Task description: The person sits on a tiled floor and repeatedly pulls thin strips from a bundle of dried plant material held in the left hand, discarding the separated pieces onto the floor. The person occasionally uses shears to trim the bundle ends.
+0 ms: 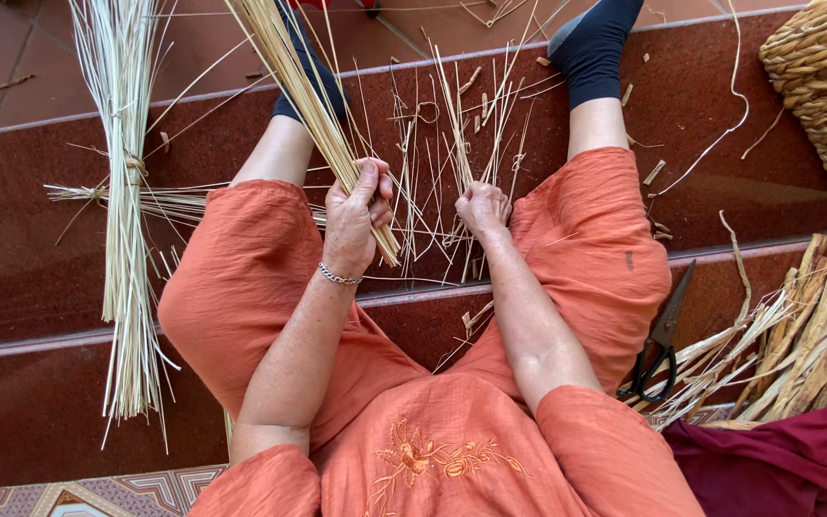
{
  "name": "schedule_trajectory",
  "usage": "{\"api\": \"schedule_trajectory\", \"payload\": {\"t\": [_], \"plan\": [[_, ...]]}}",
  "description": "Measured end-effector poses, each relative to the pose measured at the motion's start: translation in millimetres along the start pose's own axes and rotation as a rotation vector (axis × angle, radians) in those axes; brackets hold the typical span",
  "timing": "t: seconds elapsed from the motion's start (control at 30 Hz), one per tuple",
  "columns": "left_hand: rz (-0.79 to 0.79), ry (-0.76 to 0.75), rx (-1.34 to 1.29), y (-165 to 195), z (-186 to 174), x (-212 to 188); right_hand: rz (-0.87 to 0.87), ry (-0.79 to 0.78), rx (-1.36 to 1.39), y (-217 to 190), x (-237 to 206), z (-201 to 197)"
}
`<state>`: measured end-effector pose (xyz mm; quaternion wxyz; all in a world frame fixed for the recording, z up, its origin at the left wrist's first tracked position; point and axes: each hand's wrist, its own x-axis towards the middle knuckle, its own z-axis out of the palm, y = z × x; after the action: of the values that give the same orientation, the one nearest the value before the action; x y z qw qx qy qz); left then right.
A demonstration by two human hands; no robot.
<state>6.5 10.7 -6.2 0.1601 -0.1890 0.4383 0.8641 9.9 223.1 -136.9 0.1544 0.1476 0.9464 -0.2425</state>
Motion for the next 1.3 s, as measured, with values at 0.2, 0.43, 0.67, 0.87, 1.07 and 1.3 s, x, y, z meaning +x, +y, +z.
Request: {"api": "schedule_trajectory", "payload": {"t": [0.2, 0.43, 0.67, 0.87, 1.07, 1.3], "plan": [[0.006, 0.003, -0.004, 1, -1, 1, 0.028, 0.048, 0.469, 1, 1, -14], [0.01, -0.016, 0.039, -2, 1, 2, -0.137, 0.075, 0.501, 6, -10, -24], [0.016, 0.005, 0.026, -3, -2, 2, -0.156, -0.067, 0.436, -4, -20, -25], [0.001, 0.01, 0.007, -5, -6, 2, -0.124, 0.094, 0.395, 4, -4, -18], [-0.014, 0.02, 0.008, -6, -6, 0, 0.055, 0.159, 0.21, 9, 9, -15], [-0.042, 0.028, 0.035, -10, -4, -1, 0.194, -0.039, 0.131, 11, 23, -3]]}}
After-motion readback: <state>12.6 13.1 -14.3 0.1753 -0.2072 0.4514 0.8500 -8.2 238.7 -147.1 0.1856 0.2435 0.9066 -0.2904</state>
